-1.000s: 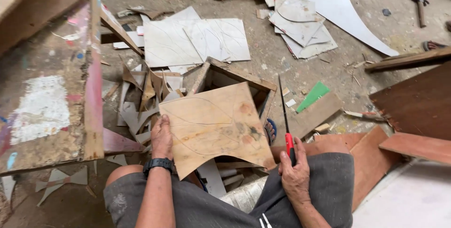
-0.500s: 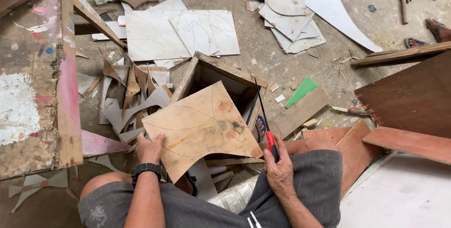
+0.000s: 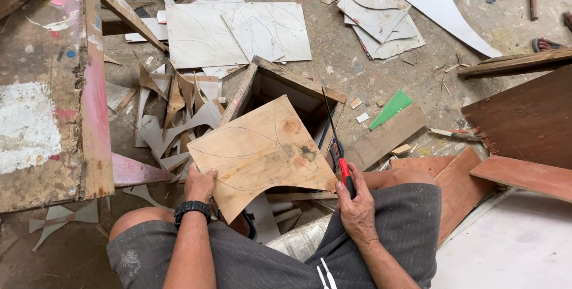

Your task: Using a hand saw to cut out a leaf-shaped design from a thin wooden board.

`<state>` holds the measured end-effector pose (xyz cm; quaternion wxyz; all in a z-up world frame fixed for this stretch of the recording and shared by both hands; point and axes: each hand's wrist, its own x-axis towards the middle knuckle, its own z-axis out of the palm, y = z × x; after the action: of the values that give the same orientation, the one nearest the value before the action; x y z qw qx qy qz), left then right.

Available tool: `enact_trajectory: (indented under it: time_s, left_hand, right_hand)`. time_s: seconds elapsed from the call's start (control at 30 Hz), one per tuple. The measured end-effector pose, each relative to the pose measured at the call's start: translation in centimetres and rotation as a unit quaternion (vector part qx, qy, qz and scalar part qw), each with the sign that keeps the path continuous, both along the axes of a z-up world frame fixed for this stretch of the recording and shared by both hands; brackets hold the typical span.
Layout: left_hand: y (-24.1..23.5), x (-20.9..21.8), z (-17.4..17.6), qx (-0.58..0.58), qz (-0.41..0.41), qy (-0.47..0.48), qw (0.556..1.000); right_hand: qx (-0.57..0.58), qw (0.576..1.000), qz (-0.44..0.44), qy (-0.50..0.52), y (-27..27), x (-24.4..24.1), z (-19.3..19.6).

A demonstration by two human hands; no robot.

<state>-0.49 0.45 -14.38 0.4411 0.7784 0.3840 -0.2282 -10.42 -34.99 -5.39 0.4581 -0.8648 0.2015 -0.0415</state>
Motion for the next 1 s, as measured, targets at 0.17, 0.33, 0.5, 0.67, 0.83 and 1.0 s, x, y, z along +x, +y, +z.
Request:
enact_trajectory:
  time_s: [0.17,0.33,0.5,0.67,0.83,1.0]
  left_hand:
    - [-0.7,0.3,1.5,0.008,0.006,0.023,1.0]
    - [-0.6,0.7,1.0,-0.007,0.072,-0.024,0.997]
    - [-0.3,0.6,-1.3,-0.006,0.073,-0.031,0.997]
    - [0.4,1.7,-1.4,-0.02,0.121,-0.126,0.984]
    - [0.1,1.8,-1.6,-0.002,0.091,-0.057,0.994]
    - [-1.1,0.2,0.1,-0.018,0.023,0.012,0.999]
  right_hand:
    - [-0.022,0.998,0.051,-0.003,0.7,-0.2,0.7]
    - [-0.026,0.996,0.083,0.012,0.8,-0.3,0.6]
    - [-0.06,0.994,0.09,0.0,0.8,-0.2,0.4]
    - [-0.069,0.993,0.099,-0.006,0.9,-0.2,0.3]
    - [-0.066,0.993,0.098,-0.018,0.7,-0.2,0.0]
    - [-0.041,0.995,0.088,0.002,1.1,0.2,0.2]
